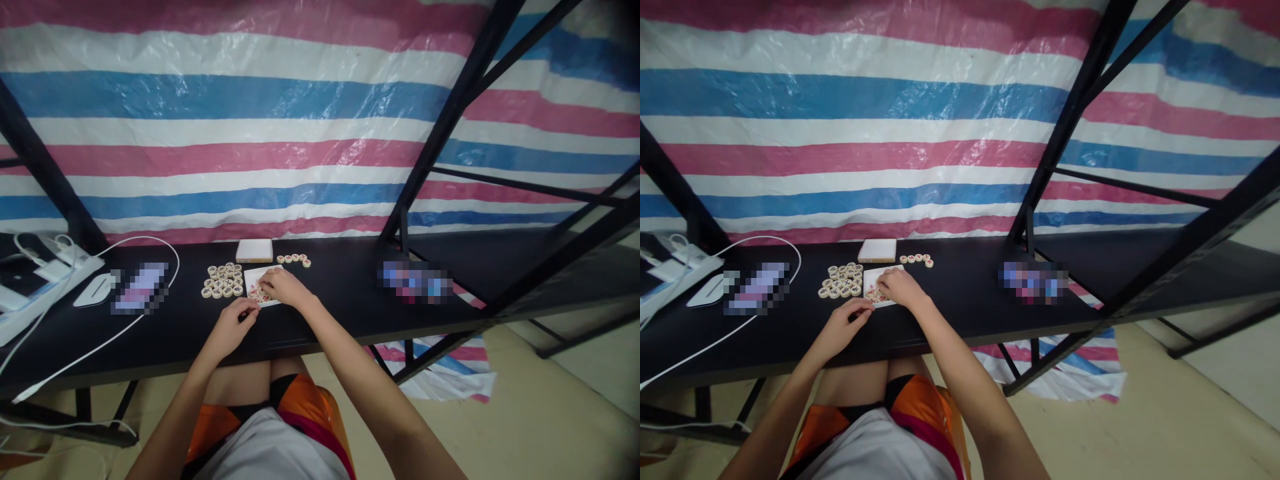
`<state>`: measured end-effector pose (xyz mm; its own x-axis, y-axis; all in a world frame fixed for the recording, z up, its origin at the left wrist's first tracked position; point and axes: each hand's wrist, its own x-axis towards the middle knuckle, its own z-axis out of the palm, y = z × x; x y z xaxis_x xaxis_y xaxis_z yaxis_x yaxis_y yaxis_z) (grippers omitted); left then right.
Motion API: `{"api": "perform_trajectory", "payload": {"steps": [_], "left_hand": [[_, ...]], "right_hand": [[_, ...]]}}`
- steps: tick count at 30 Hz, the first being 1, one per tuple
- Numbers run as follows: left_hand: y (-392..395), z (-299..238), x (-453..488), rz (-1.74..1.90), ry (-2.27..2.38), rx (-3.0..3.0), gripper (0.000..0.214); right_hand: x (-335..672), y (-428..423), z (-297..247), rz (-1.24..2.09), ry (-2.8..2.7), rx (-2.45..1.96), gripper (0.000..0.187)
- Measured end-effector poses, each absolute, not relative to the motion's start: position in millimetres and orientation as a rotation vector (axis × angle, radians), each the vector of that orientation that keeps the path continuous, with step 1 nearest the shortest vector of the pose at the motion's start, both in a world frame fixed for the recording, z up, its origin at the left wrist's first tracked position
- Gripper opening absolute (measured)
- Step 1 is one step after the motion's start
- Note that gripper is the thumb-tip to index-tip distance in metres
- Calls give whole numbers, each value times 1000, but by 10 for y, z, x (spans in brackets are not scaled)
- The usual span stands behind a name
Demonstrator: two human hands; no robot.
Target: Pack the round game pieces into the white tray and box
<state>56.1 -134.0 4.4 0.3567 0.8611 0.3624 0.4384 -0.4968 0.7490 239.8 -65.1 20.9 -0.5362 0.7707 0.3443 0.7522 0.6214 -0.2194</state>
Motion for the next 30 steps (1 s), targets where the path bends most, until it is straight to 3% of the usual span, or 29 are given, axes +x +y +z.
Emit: {"api": "perform_trajectory", "payload": {"steps": [12,19,30], "left_hand": [[-1332,43,549,1023,1131,2104,18],[-1327,39,551,1041,1111,2090,18],[-1326,43,550,1032,1122,2118,18]], "right_hand": [[2495,-619,175,-1,-2331,-1268,25],[2861,-403,-47,-80,-2164,-1577,50],[2850,-324,-189,-51,-2152,-1705,44]]}}
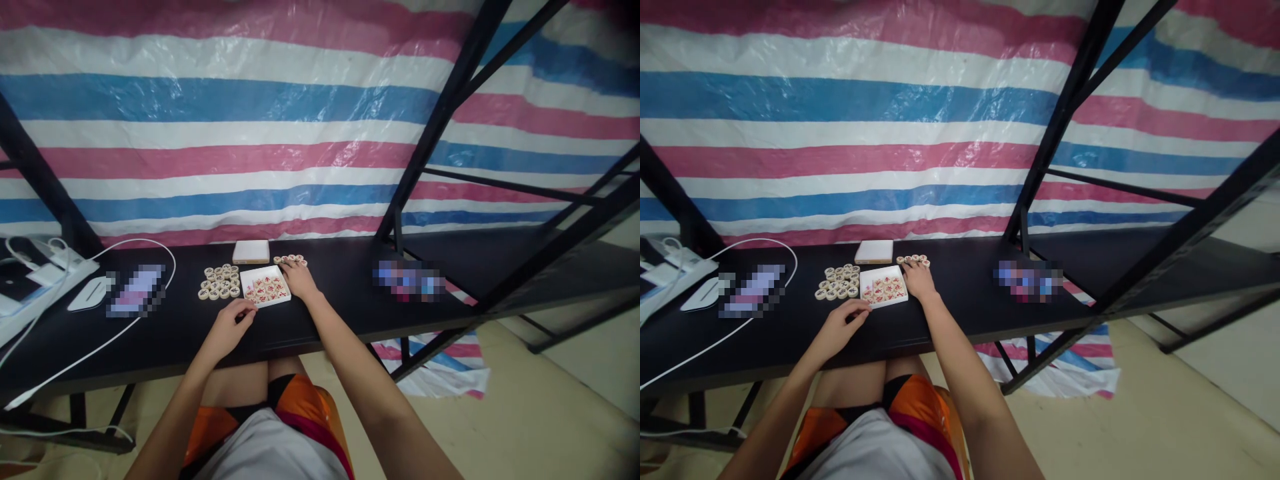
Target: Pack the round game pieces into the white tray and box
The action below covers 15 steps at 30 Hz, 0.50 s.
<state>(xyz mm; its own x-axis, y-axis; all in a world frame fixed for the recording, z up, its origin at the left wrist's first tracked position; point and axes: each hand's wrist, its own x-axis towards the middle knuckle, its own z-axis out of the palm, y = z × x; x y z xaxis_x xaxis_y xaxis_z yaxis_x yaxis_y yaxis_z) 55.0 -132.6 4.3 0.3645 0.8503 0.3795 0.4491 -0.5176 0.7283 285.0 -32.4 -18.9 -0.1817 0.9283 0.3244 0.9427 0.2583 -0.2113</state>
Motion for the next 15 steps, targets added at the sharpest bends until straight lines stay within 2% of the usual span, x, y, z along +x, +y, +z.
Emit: {"api": "perform_trajectory", "payload": {"steps": [9,15], "left_hand": [[-1320,11,548,1050,1119,2089,18],[-1325,27,552,1046,1111,2109,18]], "right_hand": [[2838,-395,-86,-142,-1966,-1834,40],[2835,-309,-118,-199,-2037,-1825,46]]}}
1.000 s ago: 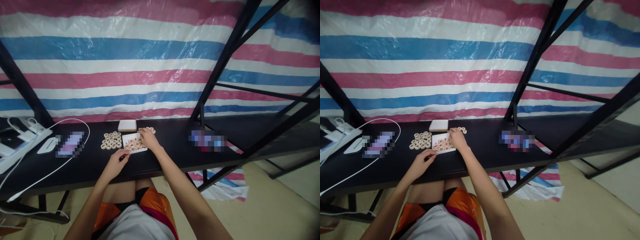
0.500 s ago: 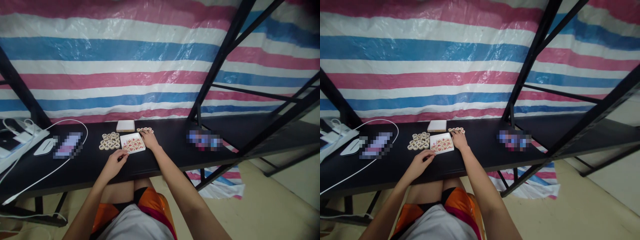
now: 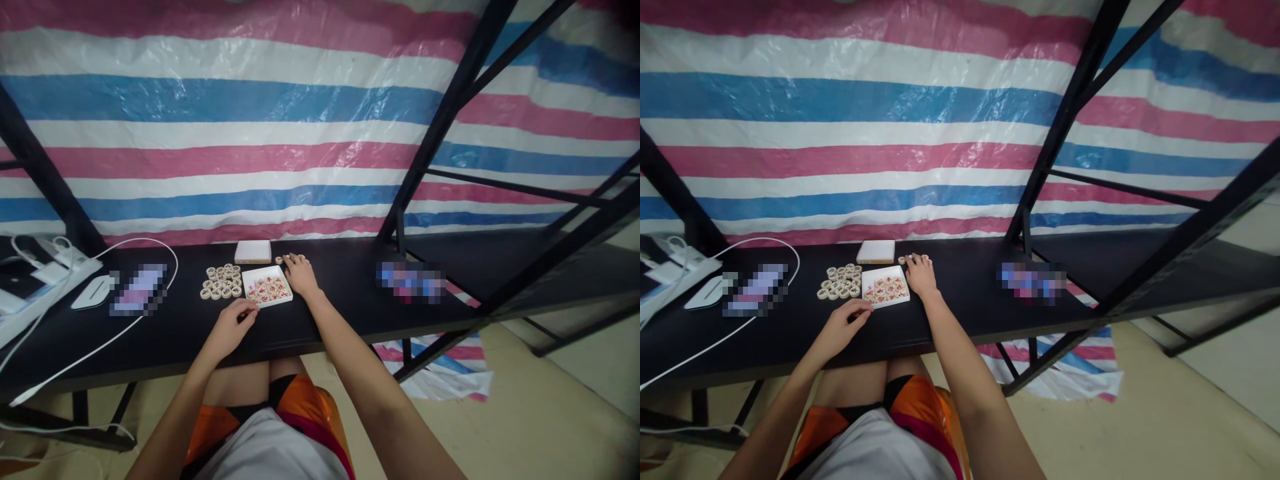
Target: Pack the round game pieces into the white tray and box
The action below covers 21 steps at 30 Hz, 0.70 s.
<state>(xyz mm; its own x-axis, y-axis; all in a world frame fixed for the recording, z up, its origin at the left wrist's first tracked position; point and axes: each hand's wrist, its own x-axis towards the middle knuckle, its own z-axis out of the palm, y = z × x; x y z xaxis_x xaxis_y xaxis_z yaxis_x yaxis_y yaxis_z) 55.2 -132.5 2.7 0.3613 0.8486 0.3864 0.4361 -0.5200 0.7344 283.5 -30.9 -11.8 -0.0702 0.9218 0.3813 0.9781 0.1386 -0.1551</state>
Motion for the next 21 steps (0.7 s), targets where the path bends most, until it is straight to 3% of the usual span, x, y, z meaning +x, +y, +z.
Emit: {"api": "perform_trajectory", "payload": {"steps": [10,21], "left_hand": [[-1322,27,548,1043,1117,2107,18],[-1318,13,551,1053,1107,2099,18]], "right_hand": [[2846,-323,-94,-309,-1978,-1838,24],[2900,-307,-139,-154,-1953,-1754,19]]}}
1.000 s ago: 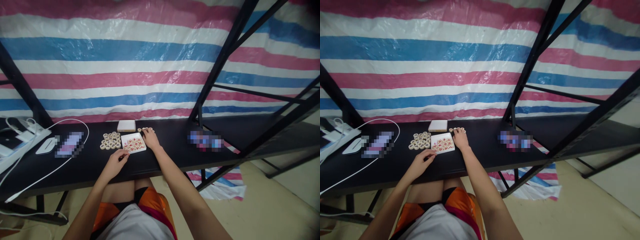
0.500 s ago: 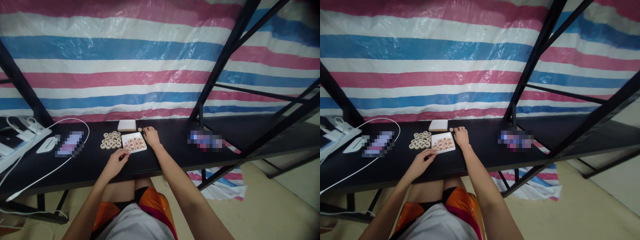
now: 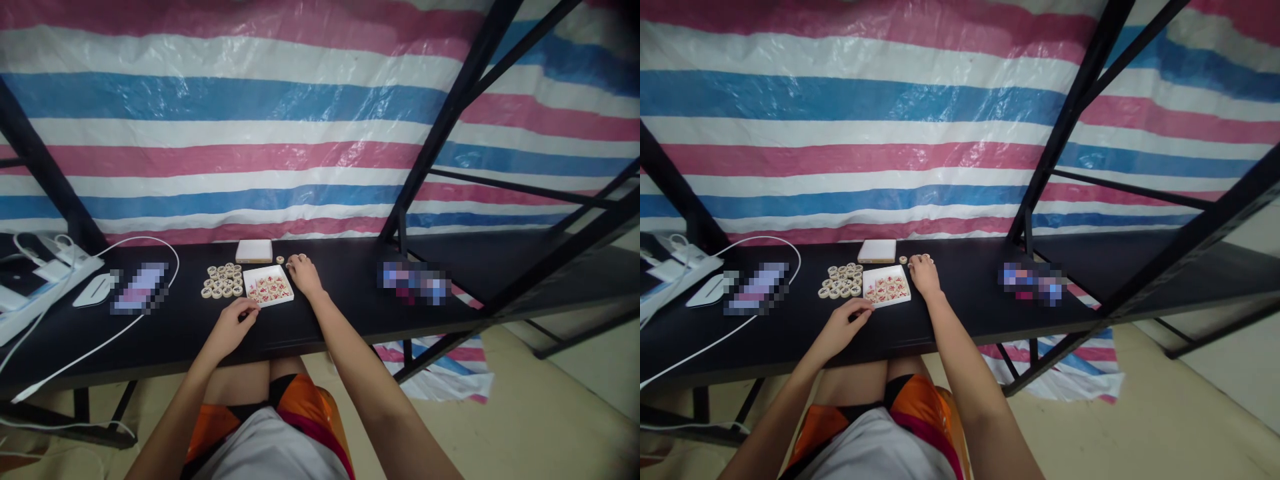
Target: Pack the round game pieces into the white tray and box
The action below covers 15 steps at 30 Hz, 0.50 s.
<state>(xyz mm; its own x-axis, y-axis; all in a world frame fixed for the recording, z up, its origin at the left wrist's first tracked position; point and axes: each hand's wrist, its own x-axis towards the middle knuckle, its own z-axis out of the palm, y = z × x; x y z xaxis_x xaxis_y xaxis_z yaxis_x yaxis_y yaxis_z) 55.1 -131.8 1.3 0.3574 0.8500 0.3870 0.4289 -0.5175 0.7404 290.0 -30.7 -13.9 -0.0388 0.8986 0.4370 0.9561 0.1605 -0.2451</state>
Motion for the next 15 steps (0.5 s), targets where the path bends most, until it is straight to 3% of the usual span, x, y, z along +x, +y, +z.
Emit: {"api": "perform_trajectory", "payload": {"steps": [15], "left_hand": [[-1322,5,554,1057,1114,2100,18]], "right_hand": [[2884,-363,-174,212,-1607,-1317,14]]}}
